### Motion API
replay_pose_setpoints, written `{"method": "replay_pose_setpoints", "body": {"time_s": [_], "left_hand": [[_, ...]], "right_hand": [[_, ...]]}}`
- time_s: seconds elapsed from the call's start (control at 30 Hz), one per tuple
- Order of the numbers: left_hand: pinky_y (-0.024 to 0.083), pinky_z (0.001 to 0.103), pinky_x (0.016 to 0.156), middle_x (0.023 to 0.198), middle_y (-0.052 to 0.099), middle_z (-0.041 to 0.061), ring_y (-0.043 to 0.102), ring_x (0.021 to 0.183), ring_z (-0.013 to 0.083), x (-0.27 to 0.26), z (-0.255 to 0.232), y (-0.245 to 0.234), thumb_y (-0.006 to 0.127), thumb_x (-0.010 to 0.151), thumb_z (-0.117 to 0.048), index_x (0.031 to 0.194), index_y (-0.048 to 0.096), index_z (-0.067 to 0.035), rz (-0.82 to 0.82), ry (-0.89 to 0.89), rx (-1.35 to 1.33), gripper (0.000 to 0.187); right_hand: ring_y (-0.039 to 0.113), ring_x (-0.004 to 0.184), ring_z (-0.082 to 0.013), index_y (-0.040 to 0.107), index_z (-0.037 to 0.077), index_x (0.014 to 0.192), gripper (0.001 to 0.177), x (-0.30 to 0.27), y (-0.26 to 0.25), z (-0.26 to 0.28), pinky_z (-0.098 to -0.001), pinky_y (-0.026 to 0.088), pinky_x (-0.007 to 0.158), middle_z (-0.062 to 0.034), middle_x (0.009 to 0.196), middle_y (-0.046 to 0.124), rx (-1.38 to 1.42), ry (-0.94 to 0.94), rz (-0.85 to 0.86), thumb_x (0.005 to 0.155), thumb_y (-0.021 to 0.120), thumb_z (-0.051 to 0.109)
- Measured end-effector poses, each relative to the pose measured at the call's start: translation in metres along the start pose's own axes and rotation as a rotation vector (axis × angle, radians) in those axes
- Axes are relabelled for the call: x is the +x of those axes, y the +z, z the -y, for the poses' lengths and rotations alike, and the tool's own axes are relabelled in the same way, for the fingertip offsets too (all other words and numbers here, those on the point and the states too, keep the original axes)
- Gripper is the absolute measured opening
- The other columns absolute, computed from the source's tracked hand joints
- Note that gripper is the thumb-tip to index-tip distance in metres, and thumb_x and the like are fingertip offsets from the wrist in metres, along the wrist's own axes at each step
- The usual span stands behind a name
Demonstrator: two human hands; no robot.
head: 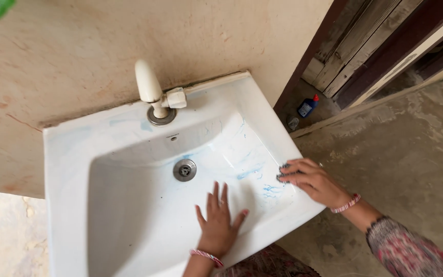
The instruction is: The person scrubs a white bathroom sink with a steel wool pad, removing blue stains from the basin and surrounding surfaces. The person also wipes the faucet and the area around it.
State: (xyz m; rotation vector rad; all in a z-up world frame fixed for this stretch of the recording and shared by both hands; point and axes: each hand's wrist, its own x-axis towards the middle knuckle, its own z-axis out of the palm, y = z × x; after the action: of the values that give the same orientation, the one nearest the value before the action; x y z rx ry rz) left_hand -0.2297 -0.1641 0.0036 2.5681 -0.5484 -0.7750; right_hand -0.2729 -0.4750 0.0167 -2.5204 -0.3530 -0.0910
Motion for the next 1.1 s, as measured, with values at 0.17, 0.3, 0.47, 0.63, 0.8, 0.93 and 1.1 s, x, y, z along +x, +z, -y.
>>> {"method": "replay_pose_setpoints", "body": {"time_s": [0.17, 0.3, 0.47, 0.63, 0.8, 0.93, 1.1], "left_hand": [[0.0, 0.062, 0.121, 0.169, 0.003, 0.012, 0.007, 0.155, 0.0306, -0.013, 0.004, 0.022, 0.029, 0.102, -0.065, 0.162, 0.004, -0.011, -0.026, 0.035, 0.037, 0.084], [0.007, 0.059, 0.124, 0.159, 0.037, 0.011, 0.031, 0.15, 0.021, -0.016, 0.0, 0.016, 0.022, 0.104, -0.059, 0.159, 0.02, -0.011, -0.112, -0.056, 0.019, 0.073], [0.014, 0.059, 0.122, 0.144, 0.052, 0.011, 0.044, 0.14, 0.0237, -0.019, -0.001, 0.023, 0.031, 0.103, -0.054, 0.151, 0.037, -0.01, -0.285, -0.028, 0.032, 0.066], [0.019, 0.06, 0.118, 0.133, 0.062, 0.013, 0.053, 0.131, 0.0269, -0.027, -0.006, 0.022, 0.04, 0.104, -0.049, 0.143, 0.05, -0.006, -0.536, -0.024, 0.008, 0.059], [0.028, 0.054, 0.116, 0.121, 0.069, 0.01, 0.063, 0.115, 0.0258, -0.031, -0.007, 0.02, 0.048, 0.103, -0.038, 0.133, 0.061, -0.006, -0.654, 0.004, 0.021, 0.046], [0.033, 0.052, 0.115, 0.11, 0.074, 0.009, 0.068, 0.108, 0.0233, -0.034, -0.002, 0.027, 0.052, 0.104, -0.028, 0.12, 0.07, -0.009, -0.76, 0.099, -0.017, 0.031], [0.042, 0.044, 0.107, 0.103, 0.073, 0.008, 0.065, 0.102, 0.0273, -0.046, -0.006, 0.03, 0.054, 0.104, -0.02, 0.108, 0.072, -0.009, -0.88, -0.006, -0.086, 0.021]], "right_hand": [[0.053, 0.129, -0.0194, 0.073, 0.024, 0.124, 0.032, 0.077, 0.01, -0.042, -0.0379, 0.047, 0.111, 0.0023, 0.136, 0.064, -0.113, 0.019, -0.045, 0.096, 0.063, 0.013], [0.048, 0.137, -0.0231, 0.066, 0.021, 0.134, 0.039, 0.114, 0.0, -0.031, -0.0425, 0.041, 0.117, -0.0015, 0.137, 0.061, -0.056, 0.009, -0.111, 0.097, 0.061, 0.013], [0.044, 0.142, -0.0249, 0.066, 0.021, 0.136, 0.041, 0.054, 0.0, -0.015, -0.0516, 0.017, 0.124, -0.0025, 0.136, 0.062, -0.174, 0.008, -0.07, 0.097, 0.06, 0.009], [0.045, 0.14, -0.0254, 0.069, 0.023, 0.132, 0.042, -0.017, 0.001, -0.005, -0.0547, 0.012, 0.125, -0.0017, 0.139, 0.062, -0.2, -0.099, -0.008, 0.092, 0.061, 0.011], [0.051, 0.137, -0.0222, 0.075, 0.027, 0.123, 0.036, -0.009, -0.007, -0.005, -0.0509, 0.019, 0.128, 0.0029, 0.129, 0.068, -0.124, -0.048, 0.057, 0.093, 0.063, 0.01], [0.052, 0.136, -0.0215, 0.074, 0.027, 0.123, 0.035, 0.035, -0.007, -0.017, -0.0524, 0.017, 0.126, 0.0003, 0.132, 0.066, -0.157, -0.137, 0.061, 0.094, 0.063, 0.012], [0.05, 0.139, -0.0291, 0.069, 0.017, 0.132, 0.036, 0.027, -0.008, 0.0, -0.0479, 0.031, 0.122, -0.0067, 0.136, 0.063, -0.115, -0.214, -0.069, 0.098, 0.06, 0.009]]}}
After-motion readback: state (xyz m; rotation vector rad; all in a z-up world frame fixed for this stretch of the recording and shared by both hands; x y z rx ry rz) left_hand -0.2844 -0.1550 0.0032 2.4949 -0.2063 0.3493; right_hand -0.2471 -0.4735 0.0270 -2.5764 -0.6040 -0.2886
